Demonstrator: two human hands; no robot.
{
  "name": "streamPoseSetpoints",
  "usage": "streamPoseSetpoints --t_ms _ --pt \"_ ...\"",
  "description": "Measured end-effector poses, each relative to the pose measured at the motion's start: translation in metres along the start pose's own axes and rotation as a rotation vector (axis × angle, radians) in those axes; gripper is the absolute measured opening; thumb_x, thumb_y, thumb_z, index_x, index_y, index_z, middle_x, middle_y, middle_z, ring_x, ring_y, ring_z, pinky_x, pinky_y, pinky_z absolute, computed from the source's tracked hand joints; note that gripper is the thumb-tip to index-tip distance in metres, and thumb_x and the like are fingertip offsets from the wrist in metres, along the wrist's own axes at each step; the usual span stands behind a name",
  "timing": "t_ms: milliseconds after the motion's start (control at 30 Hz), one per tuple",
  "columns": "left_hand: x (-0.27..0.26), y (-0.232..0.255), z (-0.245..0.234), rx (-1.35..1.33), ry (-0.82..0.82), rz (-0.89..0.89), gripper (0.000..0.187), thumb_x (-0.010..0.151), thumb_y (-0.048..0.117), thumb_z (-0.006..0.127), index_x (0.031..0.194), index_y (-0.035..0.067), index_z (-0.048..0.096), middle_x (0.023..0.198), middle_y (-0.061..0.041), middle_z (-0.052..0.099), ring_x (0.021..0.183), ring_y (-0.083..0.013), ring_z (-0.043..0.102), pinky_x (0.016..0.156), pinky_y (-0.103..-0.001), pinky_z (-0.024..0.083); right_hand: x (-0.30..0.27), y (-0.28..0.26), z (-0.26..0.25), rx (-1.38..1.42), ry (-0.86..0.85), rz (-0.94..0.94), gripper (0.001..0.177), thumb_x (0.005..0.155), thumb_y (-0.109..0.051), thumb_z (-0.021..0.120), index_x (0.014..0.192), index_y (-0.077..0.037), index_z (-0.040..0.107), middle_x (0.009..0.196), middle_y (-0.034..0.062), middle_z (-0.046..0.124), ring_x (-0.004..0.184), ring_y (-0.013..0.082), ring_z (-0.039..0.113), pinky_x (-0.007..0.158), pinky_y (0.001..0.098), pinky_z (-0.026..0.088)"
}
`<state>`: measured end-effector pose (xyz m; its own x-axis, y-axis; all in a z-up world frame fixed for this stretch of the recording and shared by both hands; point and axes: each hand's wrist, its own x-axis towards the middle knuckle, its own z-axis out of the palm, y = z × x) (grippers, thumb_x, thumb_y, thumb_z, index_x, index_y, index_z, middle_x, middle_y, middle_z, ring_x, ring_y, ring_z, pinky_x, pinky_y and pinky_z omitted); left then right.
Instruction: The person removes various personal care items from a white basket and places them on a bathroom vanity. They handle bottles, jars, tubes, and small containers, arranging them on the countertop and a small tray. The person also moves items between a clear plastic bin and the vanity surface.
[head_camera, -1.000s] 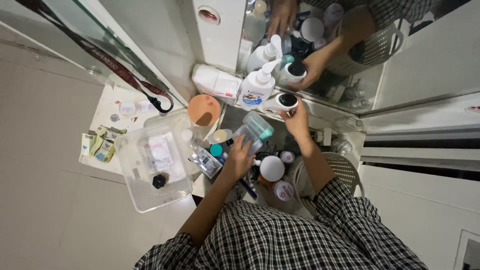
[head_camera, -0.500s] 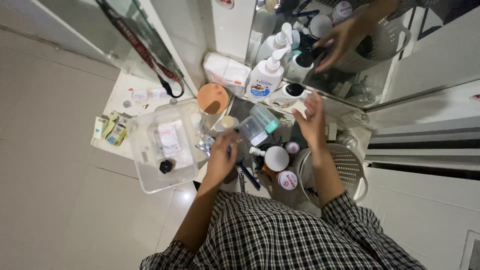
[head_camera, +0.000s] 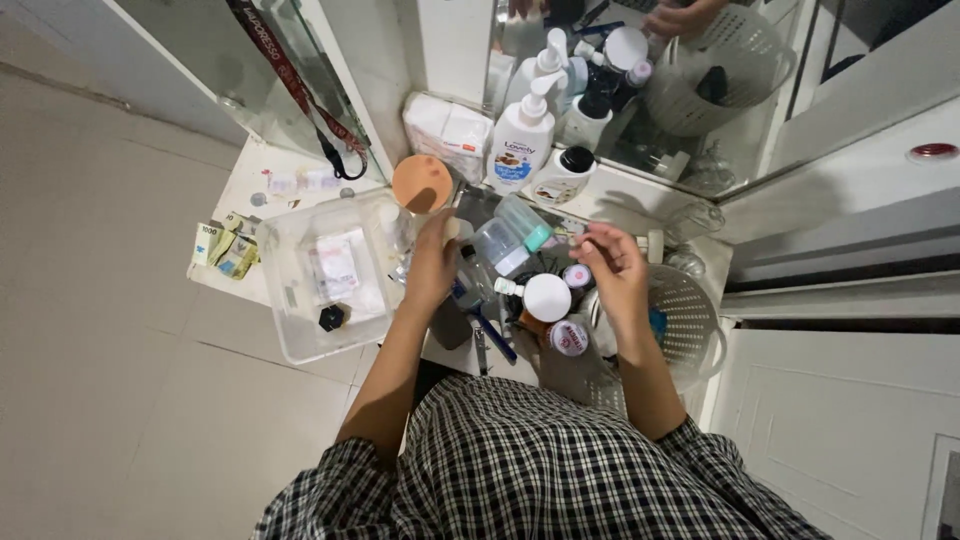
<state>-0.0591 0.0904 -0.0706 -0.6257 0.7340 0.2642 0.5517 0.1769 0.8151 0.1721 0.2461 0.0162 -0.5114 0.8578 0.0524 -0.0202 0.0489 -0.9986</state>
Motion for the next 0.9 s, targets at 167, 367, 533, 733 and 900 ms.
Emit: streamPoseSetpoints --t_ms 167,367,533,733,900 --pt "-0.011 0.047 -0.036 -0.142 0.099 -0.035 0.046 0.095 -0.004 0.062 0.139 0.003 0.054 0.129 -0.022 0.063 0.128 -0.0437 0.056 0.111 -0.054 0.040 0.013 0.021 -0.002 -0.185 -0.145 0.008 0.030 0.096 -0.011 0.073 0.125 -0.007 0.067 0.112 0.0169 0.074 0.098 0.0254 0.073 0.089 0.0363 0.058" --pt "-0.022 0.065 -0.048 -0.165 0.229 -0.004 0.047 0.096 0.001 0.068 0.141 0.006 0.056 0.129 -0.018 0.065 0.128 -0.0398 0.058 0.110 -0.050 0.043 0.072 0.085 0.039 -0.901 -0.589 0.127 0.068 0.088 -0.032 0.076 0.149 -0.020 0.048 0.142 0.0190 0.053 0.133 0.0386 0.053 0.109 0.0531 0.045" --pt "-0.032 0.056 -0.054 -0.150 0.238 0.150 0.044 0.092 -0.004 0.069 0.135 0.000 0.057 0.126 -0.024 0.063 0.125 -0.0492 0.056 0.111 -0.058 0.040 0.079 0.087 0.078 -1.224 -0.888 0.236 0.088 0.096 -0.054 0.064 0.166 -0.026 0.020 0.156 0.0439 0.025 0.135 0.0540 0.049 0.106 0.0616 0.045" --pt "-0.040 0.051 -0.065 -0.144 0.270 0.138 0.045 0.093 -0.003 0.067 0.137 0.003 0.059 0.130 -0.017 0.065 0.129 -0.0414 0.056 0.114 -0.053 0.039 0.074 0.129 0.087 -1.361 -0.927 0.221 0.081 0.077 -0.054 0.083 0.150 -0.048 0.047 0.156 0.0236 0.046 0.141 0.0425 0.048 0.112 0.0550 0.045" --pt "-0.025 0.051 -0.062 -0.173 0.170 0.169 0.045 0.094 -0.001 0.067 0.138 0.004 0.057 0.128 -0.019 0.064 0.128 -0.0436 0.056 0.112 -0.056 0.039 0.064 0.095 0.088 -1.110 -0.963 0.169 0.074 0.081 -0.031 0.083 0.148 -0.019 0.056 0.138 0.0206 0.065 0.128 0.0445 0.059 0.107 0.0541 0.048"
